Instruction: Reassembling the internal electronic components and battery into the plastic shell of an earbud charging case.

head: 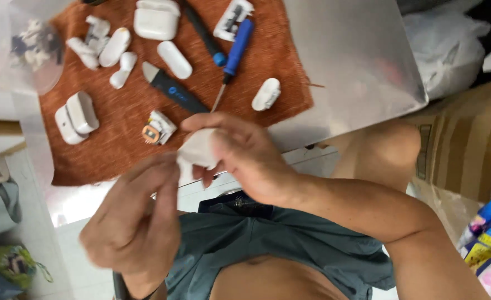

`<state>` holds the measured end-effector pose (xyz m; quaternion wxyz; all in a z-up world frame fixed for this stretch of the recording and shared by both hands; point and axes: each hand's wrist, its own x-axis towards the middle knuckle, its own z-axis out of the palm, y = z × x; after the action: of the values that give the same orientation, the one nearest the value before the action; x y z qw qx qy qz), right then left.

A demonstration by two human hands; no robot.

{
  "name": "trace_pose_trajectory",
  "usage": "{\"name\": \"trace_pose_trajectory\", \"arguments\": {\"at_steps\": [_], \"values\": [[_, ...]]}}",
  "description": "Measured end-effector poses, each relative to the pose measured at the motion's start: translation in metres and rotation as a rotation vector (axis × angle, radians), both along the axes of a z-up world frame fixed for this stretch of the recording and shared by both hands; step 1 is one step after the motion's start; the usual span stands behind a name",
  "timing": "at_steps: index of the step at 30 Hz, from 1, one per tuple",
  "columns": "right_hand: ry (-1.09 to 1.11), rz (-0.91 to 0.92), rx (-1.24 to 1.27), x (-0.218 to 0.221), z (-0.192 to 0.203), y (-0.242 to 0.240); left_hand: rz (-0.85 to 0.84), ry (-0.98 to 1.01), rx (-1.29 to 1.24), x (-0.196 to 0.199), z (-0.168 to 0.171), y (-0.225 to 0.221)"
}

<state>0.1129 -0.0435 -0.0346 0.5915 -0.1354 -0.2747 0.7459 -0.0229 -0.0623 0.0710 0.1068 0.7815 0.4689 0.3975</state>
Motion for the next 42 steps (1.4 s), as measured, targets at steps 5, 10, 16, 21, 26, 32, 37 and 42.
{"name": "trace_pose_trajectory", "arguments": {"at_steps": [5,10,16,21,26,32,37,42], "values": [[0.030,0.053,-0.004,0.001,-0.002,0.001,-0.016,-0.003,0.141,-0.006,-0.017,-0.008],[0.109,0.071,0.072,0.002,0.001,0.008,-0.112,0.057,0.246,-0.026,-0.022,-0.006],[-0.003,0.024,0.195,0.004,-0.002,0.009,-0.213,0.289,0.350,-0.024,-0.028,-0.003],[-0.128,-0.028,0.295,0.009,-0.006,0.010,-0.114,0.349,0.419,-0.020,-0.025,-0.006],[-0.102,0.003,0.222,0.011,-0.006,0.012,-0.143,0.238,0.368,-0.021,-0.035,0.000],[-0.028,0.108,0.075,0.020,0.000,0.018,-0.075,0.145,0.315,-0.014,-0.030,-0.004],[-0.043,0.120,-0.076,0.021,0.008,0.020,-0.057,0.279,0.320,0.004,-0.029,-0.004],[-0.295,-0.128,0.191,0.018,0.009,0.015,0.189,0.622,0.238,0.019,-0.022,-0.002]]}}
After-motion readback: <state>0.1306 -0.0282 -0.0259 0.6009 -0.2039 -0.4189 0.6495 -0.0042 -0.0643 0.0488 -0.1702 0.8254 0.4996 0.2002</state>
